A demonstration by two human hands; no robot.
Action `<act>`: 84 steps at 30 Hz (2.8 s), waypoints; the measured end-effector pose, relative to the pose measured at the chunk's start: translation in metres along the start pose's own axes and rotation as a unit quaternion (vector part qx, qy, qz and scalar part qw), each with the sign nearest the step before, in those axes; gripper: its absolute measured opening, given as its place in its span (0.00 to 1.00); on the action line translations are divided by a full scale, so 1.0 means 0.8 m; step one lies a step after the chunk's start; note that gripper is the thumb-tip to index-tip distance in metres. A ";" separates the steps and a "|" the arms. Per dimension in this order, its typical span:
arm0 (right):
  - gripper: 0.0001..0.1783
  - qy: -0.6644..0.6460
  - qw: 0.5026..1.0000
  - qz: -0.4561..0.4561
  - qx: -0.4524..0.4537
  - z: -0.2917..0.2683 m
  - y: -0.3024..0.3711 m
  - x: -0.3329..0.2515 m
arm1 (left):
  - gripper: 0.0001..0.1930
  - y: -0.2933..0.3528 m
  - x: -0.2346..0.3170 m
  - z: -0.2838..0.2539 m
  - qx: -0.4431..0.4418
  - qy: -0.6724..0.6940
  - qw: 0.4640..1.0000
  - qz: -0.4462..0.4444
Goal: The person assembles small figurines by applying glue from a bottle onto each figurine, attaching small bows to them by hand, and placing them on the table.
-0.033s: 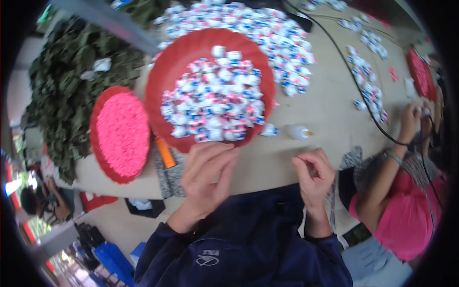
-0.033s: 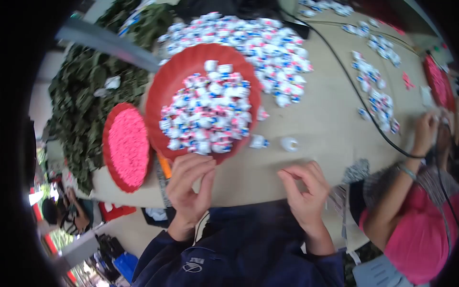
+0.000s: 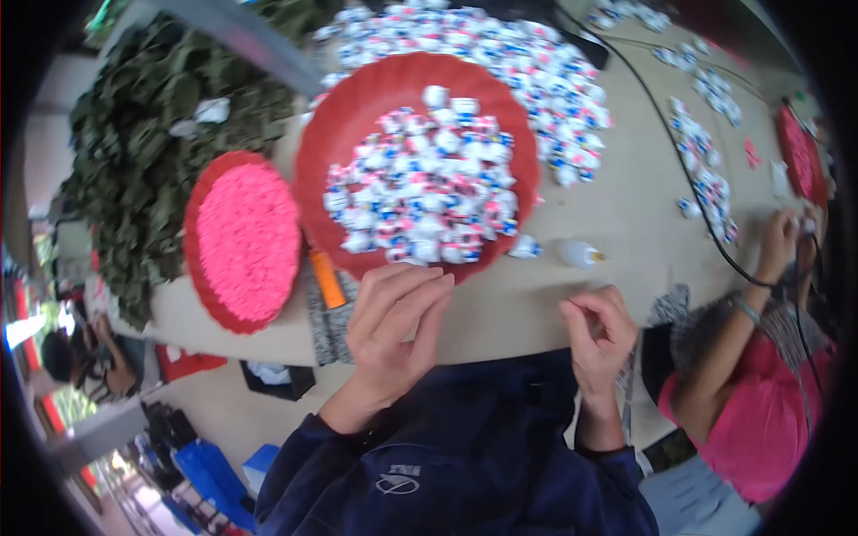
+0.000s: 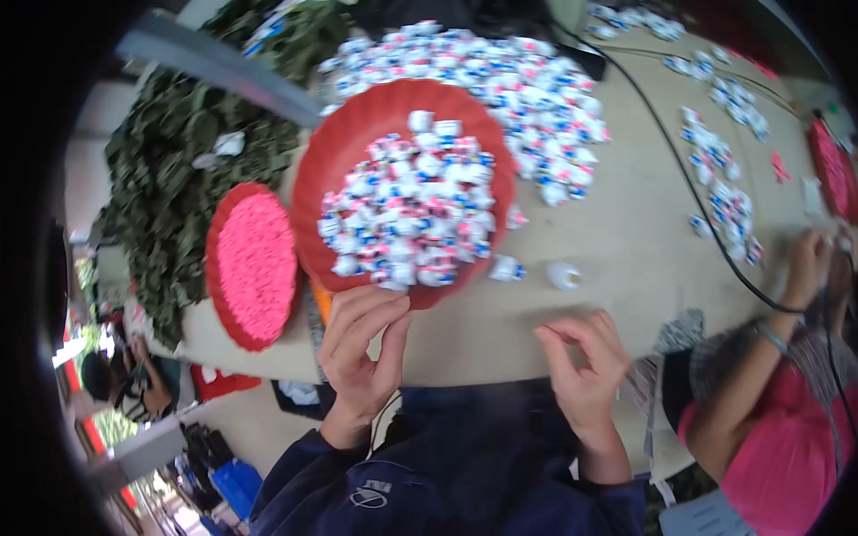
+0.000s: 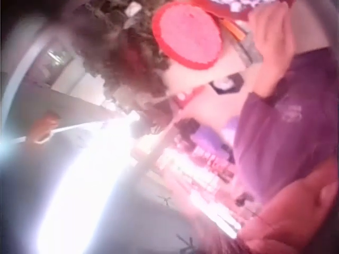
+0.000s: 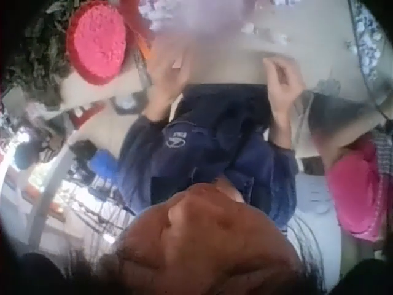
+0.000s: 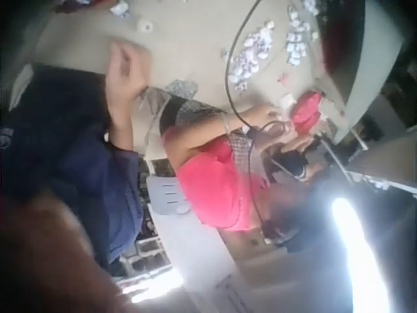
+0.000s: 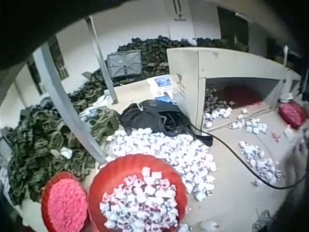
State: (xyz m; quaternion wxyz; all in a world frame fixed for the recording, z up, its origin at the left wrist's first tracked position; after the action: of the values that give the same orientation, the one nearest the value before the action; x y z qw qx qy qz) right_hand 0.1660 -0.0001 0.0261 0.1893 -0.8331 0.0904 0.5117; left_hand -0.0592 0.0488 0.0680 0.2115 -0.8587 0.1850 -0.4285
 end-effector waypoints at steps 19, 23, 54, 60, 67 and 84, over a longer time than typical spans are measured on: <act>0.05 0.007 1.000 -0.017 -0.023 -0.005 0.005 -0.005 | 0.17 0.011 -0.227 -0.175 -0.063 -0.532 0.830 -0.155; 0.12 0.017 0.999 0.012 0.038 -0.025 -0.003 0.006 | 0.16 0.005 -0.240 -0.189 -0.081 -0.530 0.830 -0.152; 0.15 0.079 0.995 -0.049 0.022 0.016 -0.034 0.023 | 0.20 -0.009 -0.265 -0.199 -0.007 -0.271 0.929 -0.252; 0.13 0.067 0.997 -0.038 0.025 0.008 -0.032 0.026 | 0.17 -0.036 -0.219 -0.192 0.069 0.098 0.847 -0.518; 0.12 0.021 0.996 -0.009 0.087 -0.022 -0.023 0.023 | 0.16 -0.076 -0.068 -0.081 -0.057 0.282 0.832 -0.474; 0.13 0.047 0.984 0.034 0.167 -0.098 -0.003 0.047 | 0.11 -0.040 0.072 0.277 -0.154 -0.191 0.965 0.094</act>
State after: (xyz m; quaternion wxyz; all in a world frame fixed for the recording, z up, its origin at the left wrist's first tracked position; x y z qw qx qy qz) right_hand 0.2482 -0.0285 0.0251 0.3039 -0.8093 0.2122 0.4557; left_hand 0.1579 0.0921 0.0025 0.1479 -0.9255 0.2851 -0.2009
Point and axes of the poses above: each hand's wrist, its own y-axis away from the middle knuckle, its own z-axis out of the palm, x = y × z, the point moved 3 cm from there along -y, towards the middle knuckle, and after that the axes turned 5 degrees about x, right-handed, at the moved point
